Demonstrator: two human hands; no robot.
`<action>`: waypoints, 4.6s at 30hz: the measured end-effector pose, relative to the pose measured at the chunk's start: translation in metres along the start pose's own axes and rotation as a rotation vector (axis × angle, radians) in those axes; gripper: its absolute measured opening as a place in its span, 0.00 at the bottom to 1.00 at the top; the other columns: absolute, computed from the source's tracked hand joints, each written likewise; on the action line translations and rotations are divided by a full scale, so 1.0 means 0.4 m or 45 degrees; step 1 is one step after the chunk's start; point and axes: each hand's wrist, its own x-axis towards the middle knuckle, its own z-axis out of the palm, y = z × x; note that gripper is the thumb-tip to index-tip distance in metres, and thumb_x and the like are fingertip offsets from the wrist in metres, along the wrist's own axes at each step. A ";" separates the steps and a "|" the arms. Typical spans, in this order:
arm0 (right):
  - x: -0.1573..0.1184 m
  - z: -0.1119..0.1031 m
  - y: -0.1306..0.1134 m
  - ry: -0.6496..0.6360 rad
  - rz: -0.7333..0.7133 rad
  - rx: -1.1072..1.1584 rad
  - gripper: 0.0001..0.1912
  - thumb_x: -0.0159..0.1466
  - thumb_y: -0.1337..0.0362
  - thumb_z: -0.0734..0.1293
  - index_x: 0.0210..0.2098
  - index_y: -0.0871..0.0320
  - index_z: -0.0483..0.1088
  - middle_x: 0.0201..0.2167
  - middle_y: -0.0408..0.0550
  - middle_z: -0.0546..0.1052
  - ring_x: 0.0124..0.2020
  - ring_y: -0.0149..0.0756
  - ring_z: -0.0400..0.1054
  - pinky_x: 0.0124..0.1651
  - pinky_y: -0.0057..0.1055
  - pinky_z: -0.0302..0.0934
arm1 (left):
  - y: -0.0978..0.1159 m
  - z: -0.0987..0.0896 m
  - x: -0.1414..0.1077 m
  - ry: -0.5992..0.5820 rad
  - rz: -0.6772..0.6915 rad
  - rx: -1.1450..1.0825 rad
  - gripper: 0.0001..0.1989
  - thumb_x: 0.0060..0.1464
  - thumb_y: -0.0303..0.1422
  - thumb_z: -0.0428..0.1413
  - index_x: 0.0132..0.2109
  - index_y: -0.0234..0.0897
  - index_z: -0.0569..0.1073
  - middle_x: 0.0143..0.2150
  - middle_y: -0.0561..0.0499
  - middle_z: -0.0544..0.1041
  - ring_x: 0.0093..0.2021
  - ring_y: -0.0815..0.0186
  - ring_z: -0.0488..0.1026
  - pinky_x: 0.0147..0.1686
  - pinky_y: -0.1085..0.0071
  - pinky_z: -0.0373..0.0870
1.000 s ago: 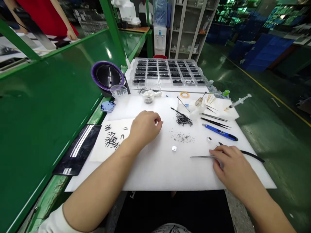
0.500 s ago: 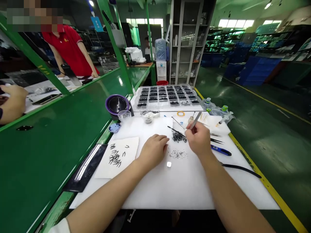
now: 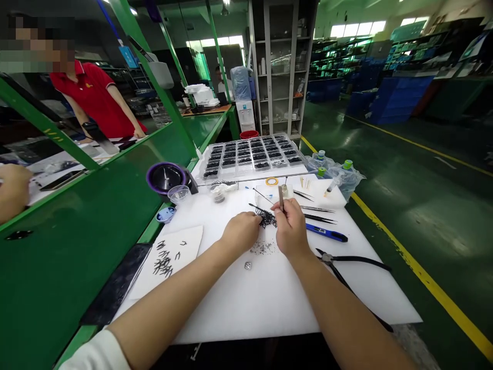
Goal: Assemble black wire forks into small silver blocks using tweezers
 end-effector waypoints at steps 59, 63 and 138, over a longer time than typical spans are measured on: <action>-0.038 0.012 -0.048 -0.672 0.613 0.360 0.10 0.58 0.58 0.68 0.31 0.58 0.75 0.26 0.44 0.77 0.24 0.29 0.63 0.26 0.28 0.56 | -0.029 0.002 -0.276 0.168 0.036 -0.659 0.19 0.53 0.30 0.62 0.53 0.40 0.75 0.48 0.49 0.76 0.45 0.62 0.75 0.43 0.66 0.76; -0.041 0.014 -0.041 -0.637 0.545 0.219 0.07 0.58 0.60 0.68 0.32 0.57 0.76 0.28 0.45 0.77 0.29 0.33 0.67 0.30 0.30 0.58 | -0.024 0.007 -0.257 0.094 0.042 -0.684 0.15 0.54 0.31 0.60 0.50 0.41 0.77 0.47 0.48 0.75 0.50 0.58 0.73 0.51 0.60 0.72; -0.062 0.015 -0.117 -0.762 0.383 -0.394 0.06 0.56 0.69 0.67 0.28 0.54 0.77 0.23 0.40 0.77 0.22 0.30 0.66 0.24 0.26 0.59 | -0.067 0.004 -0.192 0.512 0.267 -0.570 0.06 0.59 0.25 0.53 0.35 0.36 0.74 0.32 0.51 0.76 0.32 0.69 0.71 0.29 0.72 0.68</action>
